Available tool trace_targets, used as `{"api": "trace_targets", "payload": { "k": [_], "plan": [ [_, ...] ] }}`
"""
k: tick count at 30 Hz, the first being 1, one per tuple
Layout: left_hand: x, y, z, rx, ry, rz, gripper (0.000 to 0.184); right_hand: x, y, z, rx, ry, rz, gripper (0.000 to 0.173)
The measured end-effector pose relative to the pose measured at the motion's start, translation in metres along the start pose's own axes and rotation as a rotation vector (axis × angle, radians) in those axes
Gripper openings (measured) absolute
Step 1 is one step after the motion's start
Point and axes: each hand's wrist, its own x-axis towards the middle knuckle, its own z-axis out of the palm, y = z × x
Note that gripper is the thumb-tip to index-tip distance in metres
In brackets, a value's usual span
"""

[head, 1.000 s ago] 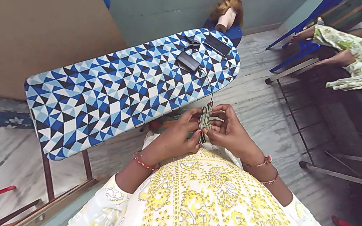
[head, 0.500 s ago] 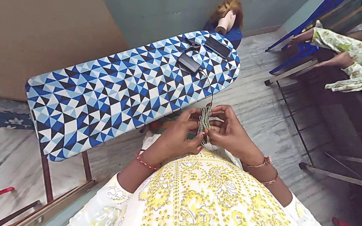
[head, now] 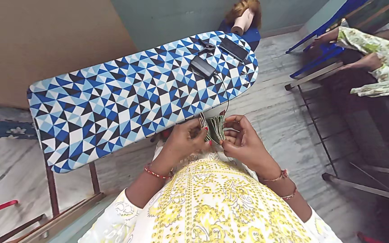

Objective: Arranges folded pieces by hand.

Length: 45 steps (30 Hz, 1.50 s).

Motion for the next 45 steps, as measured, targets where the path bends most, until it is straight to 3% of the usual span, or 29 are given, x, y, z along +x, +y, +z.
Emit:
{"api": "trace_targets", "payload": {
  "k": [16, 37, 45],
  "plan": [
    [0.014, -0.004, -0.002, -0.045, -0.127, 0.091, 0.017, -0.006, 0.004, -0.001, 0.002, -0.057, 0.026, 0.066],
    [0.019, 0.010, -0.006, -0.186, -0.145, -0.079, 0.012, 0.000, 0.004, 0.001, 0.008, -0.085, 0.029, 0.064],
    [0.020, -0.002, -0.008, -0.339, -0.176, -0.092, 0.018, 0.000, 0.000, 0.002, 0.018, -0.050, 0.080, 0.067]
  ]
}}
